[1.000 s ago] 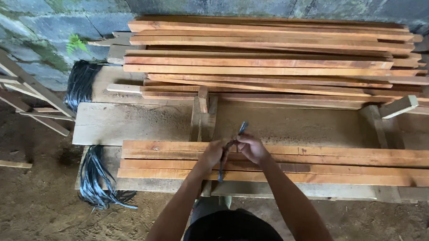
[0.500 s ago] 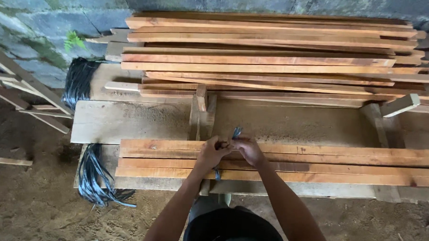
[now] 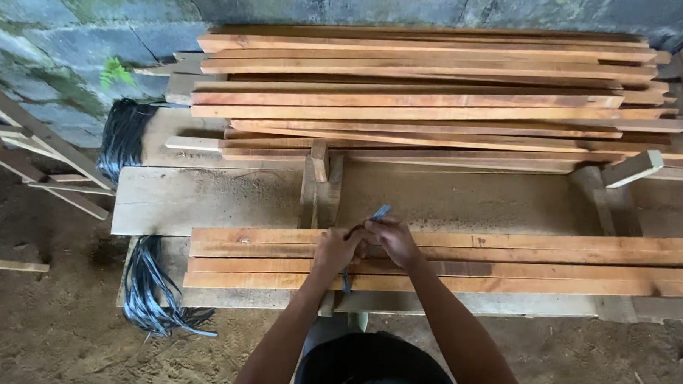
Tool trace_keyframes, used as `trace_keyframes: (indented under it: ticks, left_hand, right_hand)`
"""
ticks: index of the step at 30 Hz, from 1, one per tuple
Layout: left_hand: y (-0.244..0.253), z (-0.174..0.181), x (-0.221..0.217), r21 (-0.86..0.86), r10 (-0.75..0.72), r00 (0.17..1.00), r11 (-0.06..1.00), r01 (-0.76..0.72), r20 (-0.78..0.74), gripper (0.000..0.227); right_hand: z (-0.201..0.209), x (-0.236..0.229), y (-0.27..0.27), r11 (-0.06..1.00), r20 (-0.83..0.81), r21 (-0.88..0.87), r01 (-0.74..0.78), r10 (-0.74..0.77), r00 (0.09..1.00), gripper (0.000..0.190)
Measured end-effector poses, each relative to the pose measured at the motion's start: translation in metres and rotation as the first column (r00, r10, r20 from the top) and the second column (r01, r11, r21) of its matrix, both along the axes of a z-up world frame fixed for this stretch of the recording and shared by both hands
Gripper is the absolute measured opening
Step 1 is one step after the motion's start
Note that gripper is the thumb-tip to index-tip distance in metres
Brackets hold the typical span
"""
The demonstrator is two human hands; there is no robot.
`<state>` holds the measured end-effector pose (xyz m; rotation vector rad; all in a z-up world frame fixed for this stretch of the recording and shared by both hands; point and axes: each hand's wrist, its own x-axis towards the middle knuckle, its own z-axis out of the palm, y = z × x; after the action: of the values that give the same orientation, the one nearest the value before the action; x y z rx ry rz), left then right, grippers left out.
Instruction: Bundling wooden planks together using flexible black straps by tying them by hand.
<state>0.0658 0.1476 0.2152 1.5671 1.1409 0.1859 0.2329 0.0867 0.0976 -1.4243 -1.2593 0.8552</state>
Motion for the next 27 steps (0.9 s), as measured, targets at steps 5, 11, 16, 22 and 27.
trace_keyframes:
  ticks: [5, 11, 16, 22, 27]
  left_hand:
    - [0.013, -0.083, 0.008, -0.143, 0.013, 1.0, 0.99, -0.012, 0.012, 0.045]
    - [0.026, -0.088, -0.005, -0.354, 0.284, 0.952, 0.907, -0.227, 0.117, 0.039]
    - [0.029, -0.128, -0.002, -0.226, 0.304, 0.932, 0.939, -0.258, 0.196, 0.046]
    - [0.029, -0.117, 0.004, -0.282, 0.431, 0.875, 0.887, -0.366, 0.221, 0.051]
    - [0.022, -0.127, 0.002, -0.319, 0.53, 0.72, 0.847, -0.426, 0.448, 0.025]
  right_hand:
    - [0.065, -0.022, 0.003, 0.98, -0.711, -0.152, 0.127, -0.198, 0.675, 0.012]
    - [0.007, 0.002, 0.007, 1.0, -0.143, -0.006, 0.004, -0.005, 0.99, 0.017]
    - [-0.023, 0.019, 0.001, 0.989, 0.452, 0.073, -0.129, 0.083, 0.888, 0.057]
    - [0.068, -0.007, 0.033, 0.905, -0.281, -0.387, 0.173, -0.295, 0.913, 0.027]
    - [0.035, 0.014, 0.048, 0.854, -0.28, -0.475, 0.211, -0.374, 0.884, 0.026]
